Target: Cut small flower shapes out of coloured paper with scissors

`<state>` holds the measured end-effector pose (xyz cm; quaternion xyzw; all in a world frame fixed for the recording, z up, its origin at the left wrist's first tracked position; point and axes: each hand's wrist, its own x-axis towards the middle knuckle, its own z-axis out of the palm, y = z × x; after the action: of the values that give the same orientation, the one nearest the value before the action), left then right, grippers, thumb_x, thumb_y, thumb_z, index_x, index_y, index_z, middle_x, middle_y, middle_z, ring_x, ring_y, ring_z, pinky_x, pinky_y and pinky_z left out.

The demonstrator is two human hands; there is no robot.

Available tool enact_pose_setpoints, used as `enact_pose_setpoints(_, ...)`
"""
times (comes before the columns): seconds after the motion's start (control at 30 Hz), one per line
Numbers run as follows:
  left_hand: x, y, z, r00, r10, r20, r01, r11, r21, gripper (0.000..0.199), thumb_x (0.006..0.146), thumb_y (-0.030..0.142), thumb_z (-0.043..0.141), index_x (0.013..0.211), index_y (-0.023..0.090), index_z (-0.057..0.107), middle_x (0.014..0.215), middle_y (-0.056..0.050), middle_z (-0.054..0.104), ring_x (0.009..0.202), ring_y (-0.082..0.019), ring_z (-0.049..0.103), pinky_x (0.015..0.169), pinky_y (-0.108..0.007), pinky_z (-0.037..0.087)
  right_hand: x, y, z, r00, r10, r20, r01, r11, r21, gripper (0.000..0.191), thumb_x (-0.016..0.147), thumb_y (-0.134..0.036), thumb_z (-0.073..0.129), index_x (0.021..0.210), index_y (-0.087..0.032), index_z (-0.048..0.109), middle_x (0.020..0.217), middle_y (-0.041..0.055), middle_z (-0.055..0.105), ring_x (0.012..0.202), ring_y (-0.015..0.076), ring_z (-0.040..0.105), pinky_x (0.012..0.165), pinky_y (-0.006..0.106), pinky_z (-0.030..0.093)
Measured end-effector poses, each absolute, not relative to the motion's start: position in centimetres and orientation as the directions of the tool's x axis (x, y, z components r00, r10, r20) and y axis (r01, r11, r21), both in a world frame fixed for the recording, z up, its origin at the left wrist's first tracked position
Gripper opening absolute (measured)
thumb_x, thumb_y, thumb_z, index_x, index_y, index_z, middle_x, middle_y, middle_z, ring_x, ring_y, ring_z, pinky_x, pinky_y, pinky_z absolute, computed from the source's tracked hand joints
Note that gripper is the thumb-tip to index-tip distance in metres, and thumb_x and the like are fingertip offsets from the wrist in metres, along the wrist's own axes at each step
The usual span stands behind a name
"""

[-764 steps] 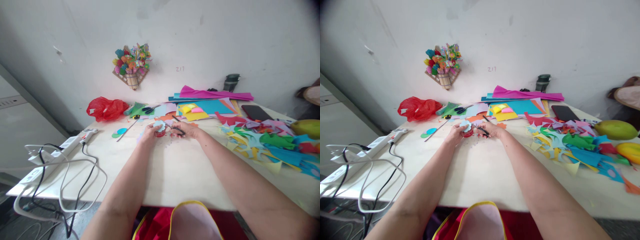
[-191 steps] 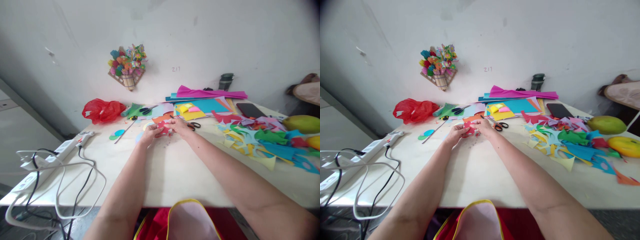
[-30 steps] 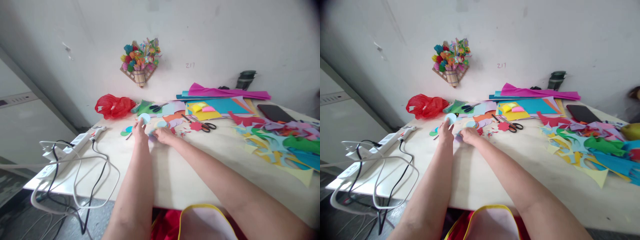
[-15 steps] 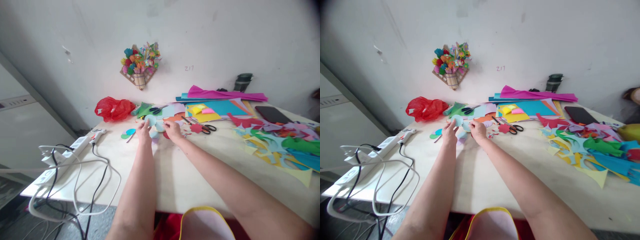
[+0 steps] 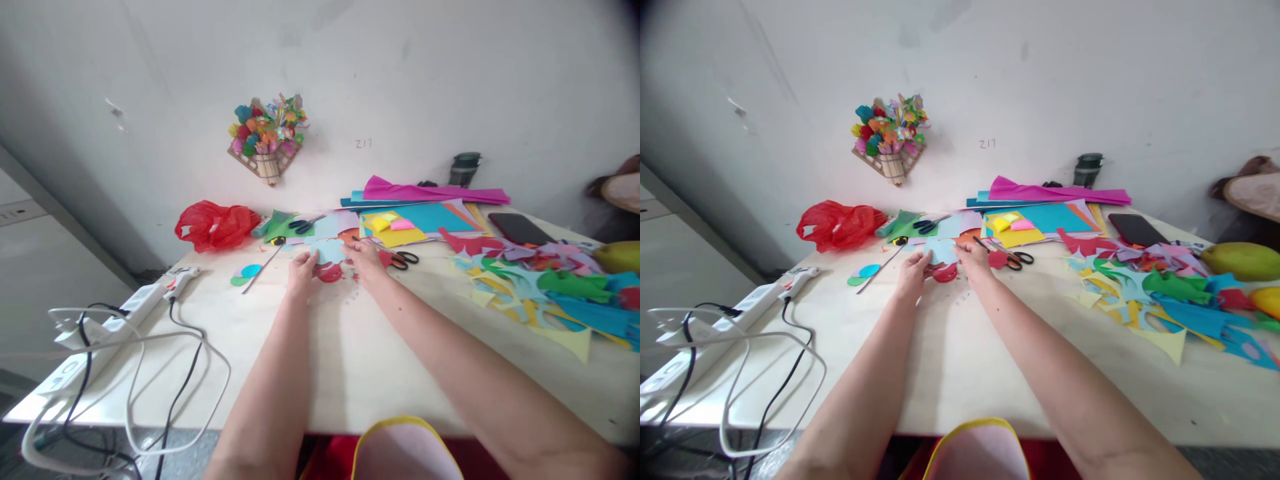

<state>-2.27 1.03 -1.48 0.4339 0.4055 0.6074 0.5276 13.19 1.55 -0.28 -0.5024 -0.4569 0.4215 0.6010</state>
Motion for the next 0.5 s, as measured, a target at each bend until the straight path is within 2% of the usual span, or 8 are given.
enact_pose_setpoints(0.17,-1.74,0.73,-1.67,0.113,0.988,0.103,-0.274,-0.068,0.959,0.039,0.056,0.042,0.088,0.079,0.017,0.07,0.069,-0.006,0.072,0.07,-0.026,0.074,0.064,-0.035,0.058,12.39,1.18,-0.81,0.158,0.976,0.147,-0.056,0.157,-0.986,0.022,0.07,-0.037,0.078,0.071,-0.018,0.068,0.069,0.0029,0.073,0.065,0.0161,0.067,0.062,0.027,0.055)
enact_pose_setpoints(0.33,-1.6,0.29,-1.38,0.168,0.984,0.066,-0.289,-0.015,0.957,0.04,0.056,0.041,0.089,0.08,0.015,0.072,0.073,-0.01,0.075,0.068,-0.027,0.075,0.069,-0.038,0.061,12.45,1.14,-1.11,0.192,0.972,0.135,-0.095,0.156,-0.983,0.021,0.066,-0.036,0.08,0.068,-0.019,0.067,0.066,0.0001,0.071,0.061,0.0156,0.064,0.062,0.029,0.055)
enact_pose_setpoints(0.5,-1.38,0.21,-1.25,0.145,0.988,0.046,-0.346,0.007,0.938,0.051,0.068,0.06,0.084,0.087,0.014,0.072,0.078,-0.013,0.076,0.073,-0.029,0.076,0.071,-0.042,0.062,12.42,1.06,-1.22,0.222,0.963,0.15,-0.067,0.169,-0.983,0.017,0.066,-0.031,0.078,0.069,-0.019,0.067,0.07,0.0013,0.073,0.069,0.0188,0.07,0.067,0.03,0.057)
